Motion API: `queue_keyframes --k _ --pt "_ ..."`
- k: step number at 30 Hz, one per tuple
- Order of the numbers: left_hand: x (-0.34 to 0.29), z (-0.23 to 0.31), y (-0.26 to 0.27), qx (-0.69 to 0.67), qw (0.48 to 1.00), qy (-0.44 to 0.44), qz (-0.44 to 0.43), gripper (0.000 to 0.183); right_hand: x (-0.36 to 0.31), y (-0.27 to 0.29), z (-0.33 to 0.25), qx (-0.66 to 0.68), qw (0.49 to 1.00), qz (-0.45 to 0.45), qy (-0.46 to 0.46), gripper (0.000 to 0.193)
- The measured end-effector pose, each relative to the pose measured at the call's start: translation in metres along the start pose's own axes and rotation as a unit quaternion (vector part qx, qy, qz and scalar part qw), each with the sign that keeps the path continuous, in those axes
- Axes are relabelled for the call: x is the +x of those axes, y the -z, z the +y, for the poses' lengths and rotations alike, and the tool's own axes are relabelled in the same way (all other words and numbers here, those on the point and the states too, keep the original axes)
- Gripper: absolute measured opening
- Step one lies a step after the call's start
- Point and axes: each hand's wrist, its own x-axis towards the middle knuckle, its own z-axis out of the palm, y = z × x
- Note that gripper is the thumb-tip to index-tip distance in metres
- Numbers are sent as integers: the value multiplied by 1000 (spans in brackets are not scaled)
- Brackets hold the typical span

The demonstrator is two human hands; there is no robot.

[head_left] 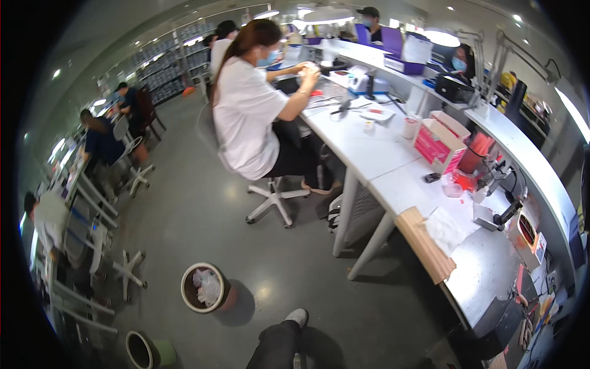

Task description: Finishing and inspecting a dental model using hand tools and recording data on a paper form.

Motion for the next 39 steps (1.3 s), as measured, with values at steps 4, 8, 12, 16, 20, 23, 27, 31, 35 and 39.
queue_keyframes --k 4,8,12,16,20,23,27,31,35,39 --pt "-2 50 -7 -2 1000 8 -25 43 -33 18 3 18 998 63 -9 42" --pt "42 151 -29 -24 997 -55 -48 44 -14 1 -14 56 980 189 14 42" --pt "42 178 -58 -46 992 -76 -87 46 -47 -21 -5 60 955 288 19 42" --pt "-3 181 -63 -69 989 -51 -117 48 -114 -33 -5 43 937 346 19 43" --pt "-49 205 -43 135 967 -212 -42 44 -144 5 -83 -118 909 399 -3 45" --pt "-110 266 -36 50 923 -380 -30 38 -157 -13 -95 -120 873 458 -117 63" --pt "-175 349 -48 -30 879 -474 -36 28 -136 -32 -48 -72 885 445 -115 65" --pt "-188 423 -98 -205 808 -537 -131 20 -133 -35 -38 13 905 406 -125 62" --pt "-185 489 -165 -185 780 -558 -215 19 -134 -38 -61 64 895 422 -132 66" --pt "-172 548 -203 -89 745 -636 -180 25 -133 -14 -78 146 912 339 -180 74"
